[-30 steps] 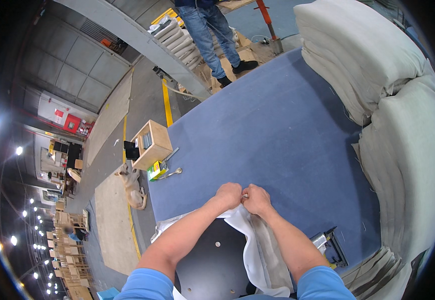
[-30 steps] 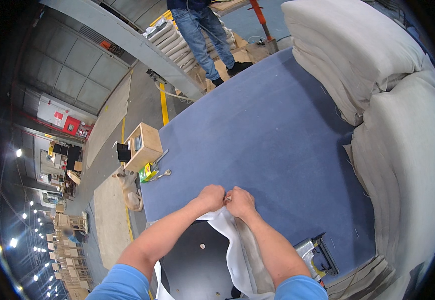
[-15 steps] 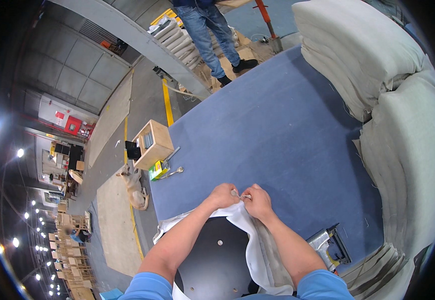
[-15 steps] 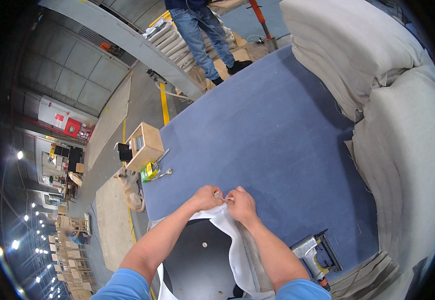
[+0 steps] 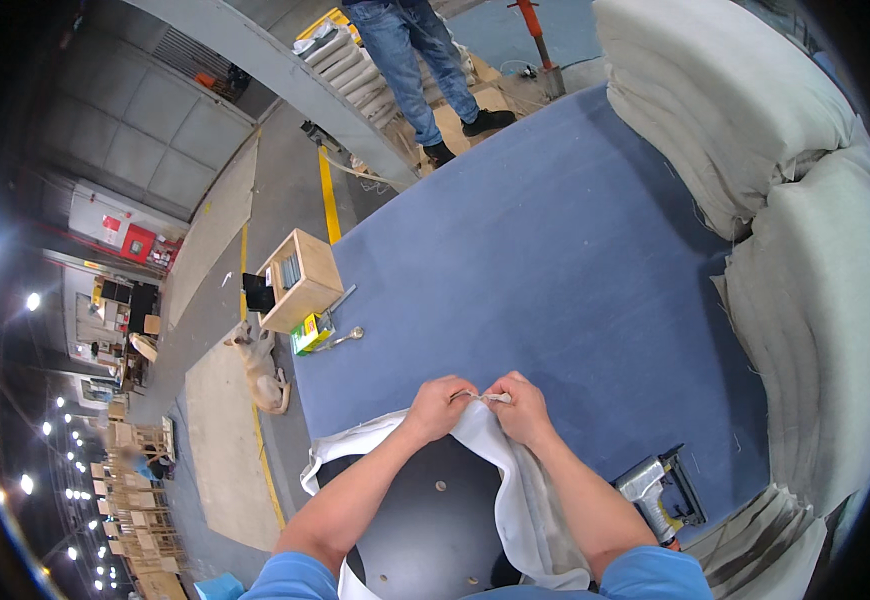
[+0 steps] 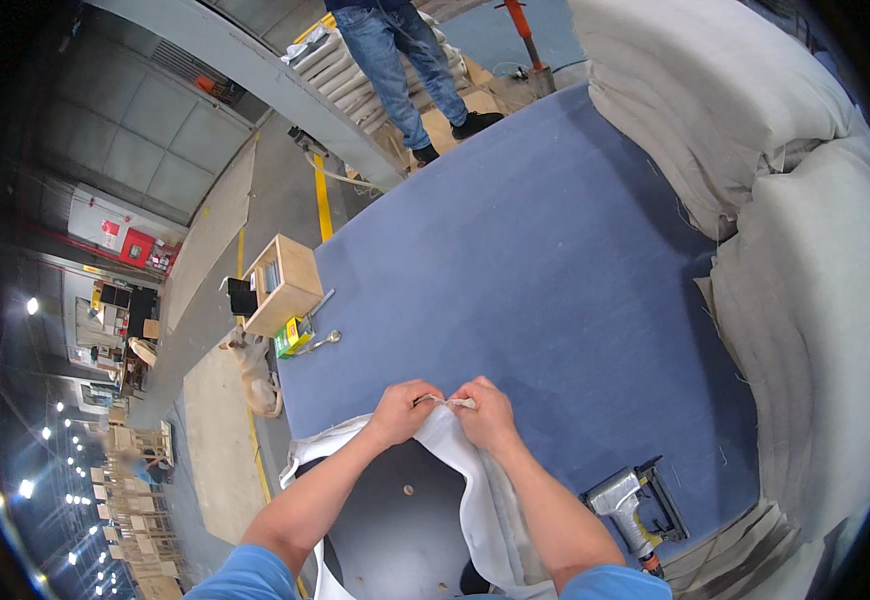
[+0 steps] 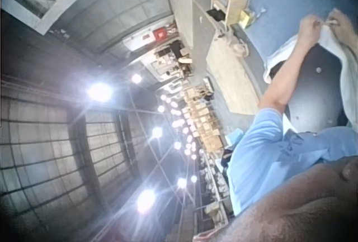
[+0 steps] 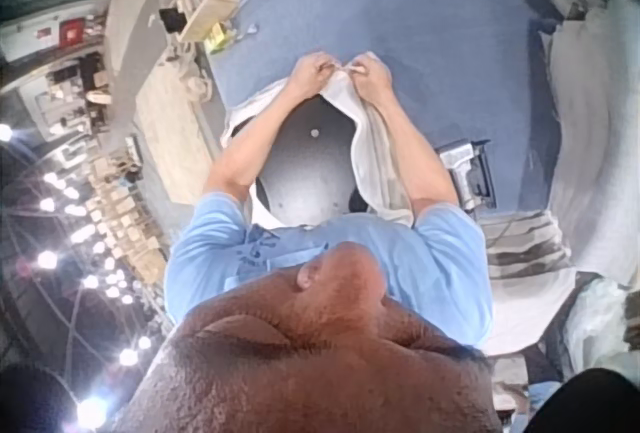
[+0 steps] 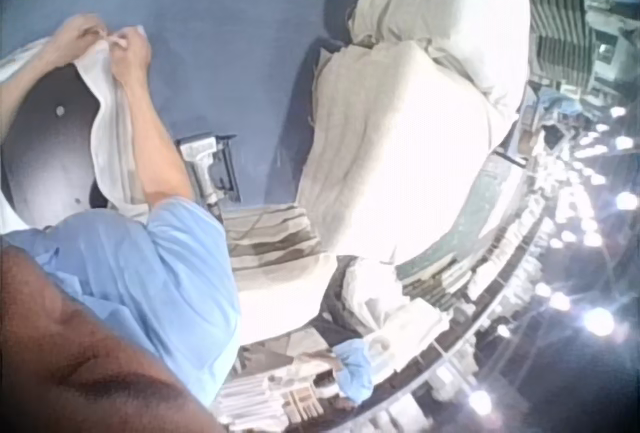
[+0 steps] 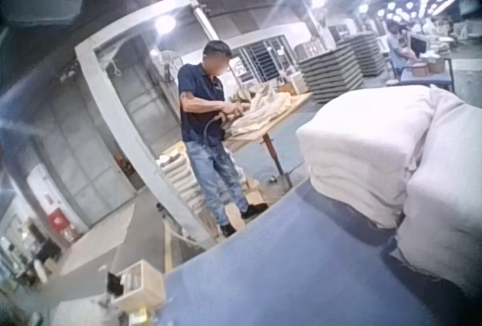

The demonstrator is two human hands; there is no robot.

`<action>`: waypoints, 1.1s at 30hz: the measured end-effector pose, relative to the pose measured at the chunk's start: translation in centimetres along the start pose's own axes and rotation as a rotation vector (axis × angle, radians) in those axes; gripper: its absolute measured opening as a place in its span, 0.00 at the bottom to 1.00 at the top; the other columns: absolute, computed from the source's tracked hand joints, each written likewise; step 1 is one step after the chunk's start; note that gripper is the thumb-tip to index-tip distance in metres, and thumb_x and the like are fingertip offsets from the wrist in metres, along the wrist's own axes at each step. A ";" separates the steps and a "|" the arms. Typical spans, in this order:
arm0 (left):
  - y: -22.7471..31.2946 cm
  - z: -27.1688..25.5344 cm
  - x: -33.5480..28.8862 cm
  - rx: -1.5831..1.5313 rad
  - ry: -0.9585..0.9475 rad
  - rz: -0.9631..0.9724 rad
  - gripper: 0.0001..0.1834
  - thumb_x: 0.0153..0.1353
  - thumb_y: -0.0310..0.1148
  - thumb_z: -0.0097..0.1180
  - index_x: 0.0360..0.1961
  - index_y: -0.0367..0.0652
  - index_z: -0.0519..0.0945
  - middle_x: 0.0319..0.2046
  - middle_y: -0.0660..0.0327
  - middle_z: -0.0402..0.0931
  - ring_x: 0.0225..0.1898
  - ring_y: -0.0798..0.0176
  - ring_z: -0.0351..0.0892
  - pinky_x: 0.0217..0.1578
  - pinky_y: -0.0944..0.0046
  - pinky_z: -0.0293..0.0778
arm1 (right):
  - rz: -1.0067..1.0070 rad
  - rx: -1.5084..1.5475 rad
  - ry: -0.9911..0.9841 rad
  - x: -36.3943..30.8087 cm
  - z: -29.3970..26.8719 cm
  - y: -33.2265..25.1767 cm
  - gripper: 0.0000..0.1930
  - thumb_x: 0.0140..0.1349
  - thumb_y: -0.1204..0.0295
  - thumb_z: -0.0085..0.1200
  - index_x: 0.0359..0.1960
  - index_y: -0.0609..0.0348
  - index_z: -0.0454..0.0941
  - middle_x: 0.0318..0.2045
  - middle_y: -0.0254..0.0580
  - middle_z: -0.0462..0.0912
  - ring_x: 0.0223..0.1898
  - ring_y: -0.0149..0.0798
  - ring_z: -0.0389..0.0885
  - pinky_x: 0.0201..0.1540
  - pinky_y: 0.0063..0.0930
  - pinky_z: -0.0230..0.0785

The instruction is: The person covers a black chair seat with white fabric, folds the edges, and uses a staple gun to secure the fabric to the underside. The person repeatedly flips the seat to adjust and staple the fabric.

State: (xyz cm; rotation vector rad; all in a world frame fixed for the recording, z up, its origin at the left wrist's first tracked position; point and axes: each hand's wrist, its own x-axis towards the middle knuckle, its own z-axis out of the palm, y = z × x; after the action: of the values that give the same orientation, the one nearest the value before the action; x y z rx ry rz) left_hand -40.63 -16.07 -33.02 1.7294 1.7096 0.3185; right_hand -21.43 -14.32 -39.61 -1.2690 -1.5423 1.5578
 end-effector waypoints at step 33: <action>-1.1 2.6 0.4 -0.158 0.177 0.067 0.06 0.64 0.23 0.58 0.41 0.36 0.83 0.37 0.49 0.83 0.39 0.49 0.85 0.42 0.55 0.78 | -0.021 -0.051 0.386 -1.9 4.9 -0.3 0.08 0.60 0.83 0.55 0.40 0.60 0.74 0.37 0.53 0.83 0.43 0.62 0.83 0.45 0.53 0.72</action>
State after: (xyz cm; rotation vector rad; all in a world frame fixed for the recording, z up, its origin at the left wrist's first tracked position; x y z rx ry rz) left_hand -39.92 -16.49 -35.73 1.6857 1.7017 0.6369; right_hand -25.23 -17.92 -39.54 -1.4748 -1.3466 1.1797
